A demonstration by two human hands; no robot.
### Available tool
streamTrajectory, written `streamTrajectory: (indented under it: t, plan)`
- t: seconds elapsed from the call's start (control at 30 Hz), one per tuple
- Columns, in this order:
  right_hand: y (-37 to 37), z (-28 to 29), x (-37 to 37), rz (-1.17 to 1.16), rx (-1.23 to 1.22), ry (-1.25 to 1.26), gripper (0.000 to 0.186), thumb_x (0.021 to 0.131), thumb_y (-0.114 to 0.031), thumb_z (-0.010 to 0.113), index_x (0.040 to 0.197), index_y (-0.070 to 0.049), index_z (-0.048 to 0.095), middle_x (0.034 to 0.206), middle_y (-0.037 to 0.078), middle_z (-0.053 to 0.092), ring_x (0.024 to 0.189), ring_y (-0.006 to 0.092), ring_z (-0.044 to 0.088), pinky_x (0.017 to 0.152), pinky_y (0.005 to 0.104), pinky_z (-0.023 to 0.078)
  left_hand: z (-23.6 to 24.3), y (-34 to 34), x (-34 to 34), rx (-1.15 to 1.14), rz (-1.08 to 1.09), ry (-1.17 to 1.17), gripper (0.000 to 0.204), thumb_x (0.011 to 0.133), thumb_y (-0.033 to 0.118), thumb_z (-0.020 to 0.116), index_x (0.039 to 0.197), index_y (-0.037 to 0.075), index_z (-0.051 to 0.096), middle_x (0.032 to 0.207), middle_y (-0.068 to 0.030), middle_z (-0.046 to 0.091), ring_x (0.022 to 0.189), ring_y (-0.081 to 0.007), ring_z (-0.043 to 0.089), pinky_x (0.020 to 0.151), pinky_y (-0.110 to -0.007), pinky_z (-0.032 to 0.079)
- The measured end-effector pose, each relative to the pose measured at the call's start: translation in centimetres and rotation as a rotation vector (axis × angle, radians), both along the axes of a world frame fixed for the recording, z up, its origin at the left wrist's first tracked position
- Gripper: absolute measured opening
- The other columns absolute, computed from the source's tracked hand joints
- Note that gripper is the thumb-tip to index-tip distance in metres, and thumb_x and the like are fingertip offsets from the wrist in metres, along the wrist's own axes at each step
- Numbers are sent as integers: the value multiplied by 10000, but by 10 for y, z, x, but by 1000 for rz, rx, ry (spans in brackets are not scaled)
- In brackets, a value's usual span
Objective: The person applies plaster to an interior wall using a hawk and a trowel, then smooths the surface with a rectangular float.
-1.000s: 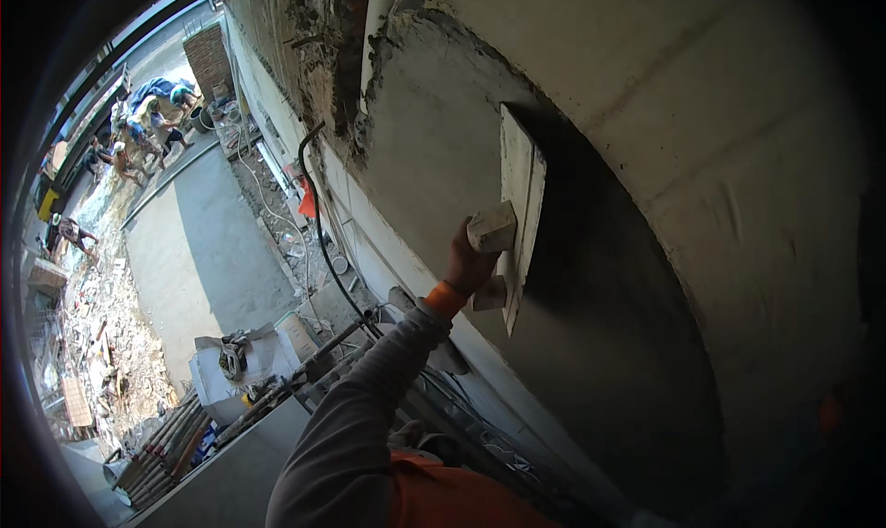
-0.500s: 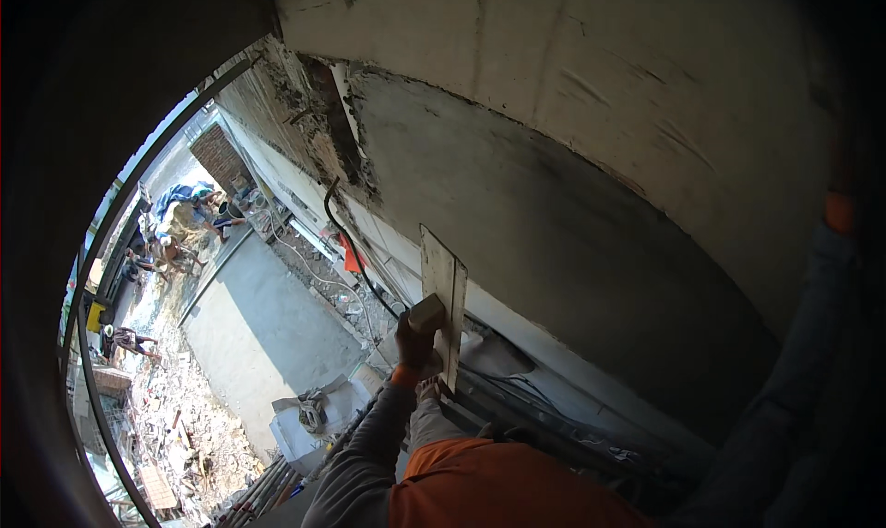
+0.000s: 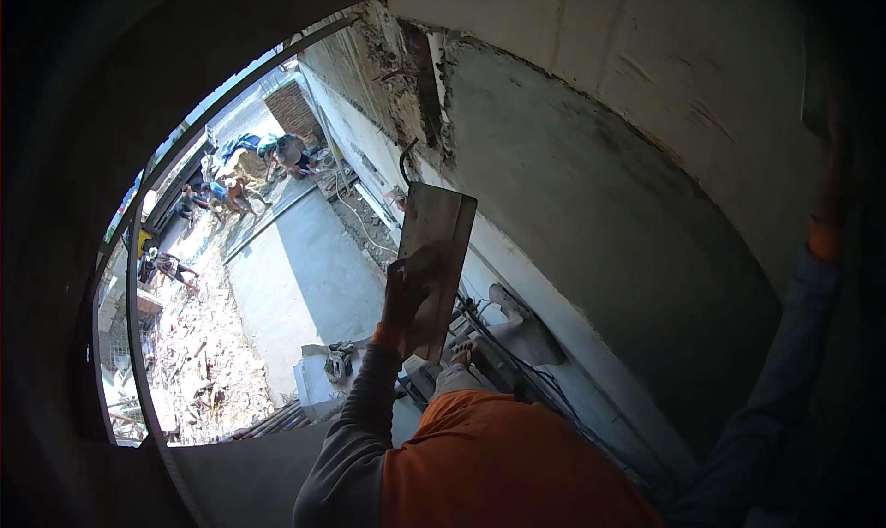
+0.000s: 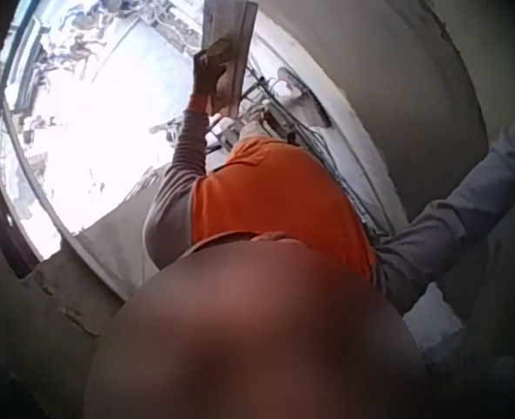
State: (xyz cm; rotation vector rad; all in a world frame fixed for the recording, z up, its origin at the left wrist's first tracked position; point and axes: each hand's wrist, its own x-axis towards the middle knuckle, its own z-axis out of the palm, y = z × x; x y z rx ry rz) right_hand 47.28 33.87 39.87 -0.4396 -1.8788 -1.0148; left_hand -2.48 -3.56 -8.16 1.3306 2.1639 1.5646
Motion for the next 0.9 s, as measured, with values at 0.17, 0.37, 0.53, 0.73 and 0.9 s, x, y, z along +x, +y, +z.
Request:
streamTrajectory:
  t: [0.17, 0.37, 0.53, 0.73, 0.9]
  plan:
    - [-164, -191, -110, 550, -1152, 633, 343, 877, -266, 651, 1056, 5, 544, 945, 34, 528, 863, 129, 487, 730, 278, 425, 58, -3, 31, 116, -412, -355, 692, 815, 15, 678, 1403, 66, 317, 1342, -113, 456, 1263, -191, 428, 978, -290, 417]
    - [-260, -290, -151, 736, -1697, 575, 347, 893, -173, 598, 1151, 21, 469, 958, 91, 534, 738, 141, 538, 641, 285, 446, 64, 47, 80, 29, -651, -98, 541, 894, 130, 613, 1384, 27, 410, 1373, -137, 435, 1264, -193, 438, 1057, -342, 348]
    - [-269, -301, -145, 830, -1796, 562, 424, 913, -214, 580, 1227, 23, 421, 1004, 102, 533, 757, 146, 549, 665, 310, 460, 107, 66, 131, 215, -998, -375, 823, 804, 432, 716, 1394, -25, 370, 1305, -144, 452, 1255, -237, 431, 1050, -373, 349]
    - [-279, -309, -135, 607, -1536, 338, 406, 911, -270, 607, 1168, 20, 487, 1028, 108, 549, 908, 193, 557, 804, 338, 459, 124, 75, 178, 198, -1099, -675, 805, 816, 425, 711, 1392, -4, 349, 1292, -111, 499, 1202, -185, 462, 1003, -353, 399]
    - [-280, -318, -123, 651, -1733, 329, 411, 895, -282, 637, 1147, 14, 504, 1112, 123, 543, 1056, 223, 532, 901, 343, 422, 113, 84, 198, 101, -1094, -784, 608, 883, 274, 663, 1360, 20, 384, 1264, -98, 539, 1171, -160, 487, 982, -337, 420]
